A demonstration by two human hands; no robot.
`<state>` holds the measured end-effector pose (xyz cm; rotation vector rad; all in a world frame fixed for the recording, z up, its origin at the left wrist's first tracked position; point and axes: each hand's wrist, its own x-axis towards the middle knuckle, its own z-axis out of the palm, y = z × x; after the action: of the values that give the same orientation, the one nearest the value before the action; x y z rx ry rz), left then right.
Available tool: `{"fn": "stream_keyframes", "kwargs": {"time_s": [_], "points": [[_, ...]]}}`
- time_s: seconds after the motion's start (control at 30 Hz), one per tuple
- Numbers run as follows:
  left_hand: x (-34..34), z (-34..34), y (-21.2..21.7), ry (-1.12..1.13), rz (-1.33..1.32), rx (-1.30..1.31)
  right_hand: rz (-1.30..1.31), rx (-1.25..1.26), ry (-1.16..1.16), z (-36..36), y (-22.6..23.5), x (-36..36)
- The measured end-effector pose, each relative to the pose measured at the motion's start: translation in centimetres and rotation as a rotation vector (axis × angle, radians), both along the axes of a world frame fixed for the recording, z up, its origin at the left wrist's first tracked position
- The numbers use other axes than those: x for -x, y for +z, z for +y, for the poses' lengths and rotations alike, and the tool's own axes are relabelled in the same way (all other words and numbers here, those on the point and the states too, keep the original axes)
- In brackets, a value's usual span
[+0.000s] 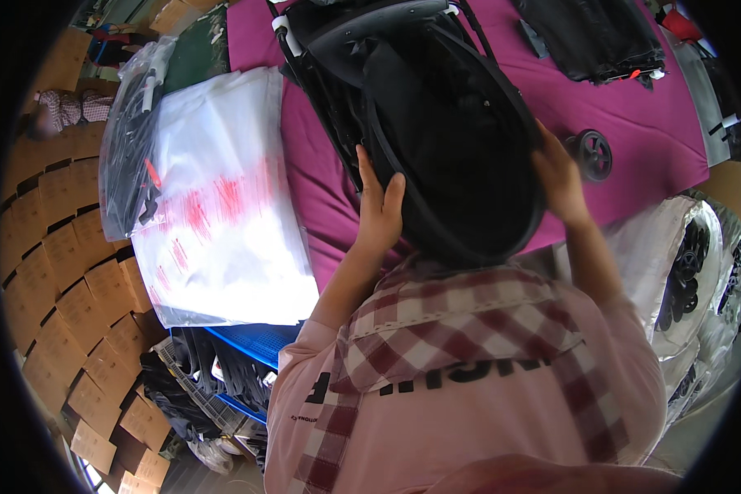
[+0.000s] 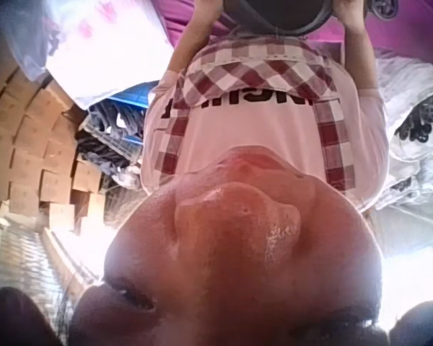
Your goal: The person assembles baby strollers by attaching wheels to the base frame, inserting a paper insert, and placing the completed unit into a plastic bag. The process is repeated for multiple strollers on a pink-covered table in a warehouse setting.
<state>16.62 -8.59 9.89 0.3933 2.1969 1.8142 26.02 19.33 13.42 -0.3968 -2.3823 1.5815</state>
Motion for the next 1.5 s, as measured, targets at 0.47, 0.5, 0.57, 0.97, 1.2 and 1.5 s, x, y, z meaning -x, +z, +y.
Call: {"fn": "stream_keyframes", "kwargs": {"time_s": [0.47, 0.5, 0.57, 0.97, 1.2, 1.5], "points": [[7.5, 1.8, -1.3, 0.065, -0.037, 0.469, -0.216, -0.016, -0.068, 3.6, -7.3, 8.5], [7.5, 1.8, -1.1, 0.056, -0.091, 0.475, -0.197, -0.069, -0.079, 3.7, -7.8, 8.7], [7.8, 1.5, -2.3, 0.050, 0.011, 0.490, -0.152, -0.182, -0.085, 4.0, -8.9, 9.7], [11.8, 1.5, -3.0, 0.157, 0.064, 0.345, -0.193, -0.204, -0.183, 5.8, -9.7, 15.3], [15.7, 4.5, -6.5, 0.398, 0.165, 0.429, 0.003, 0.135, -0.404, 8.3, -13.5, 22.1], [13.9, 1.0, -7.7, 0.379, 0.221, 0.271, 0.082, 0.184, -0.122, 1.2, -16.4, 4.2]]}}
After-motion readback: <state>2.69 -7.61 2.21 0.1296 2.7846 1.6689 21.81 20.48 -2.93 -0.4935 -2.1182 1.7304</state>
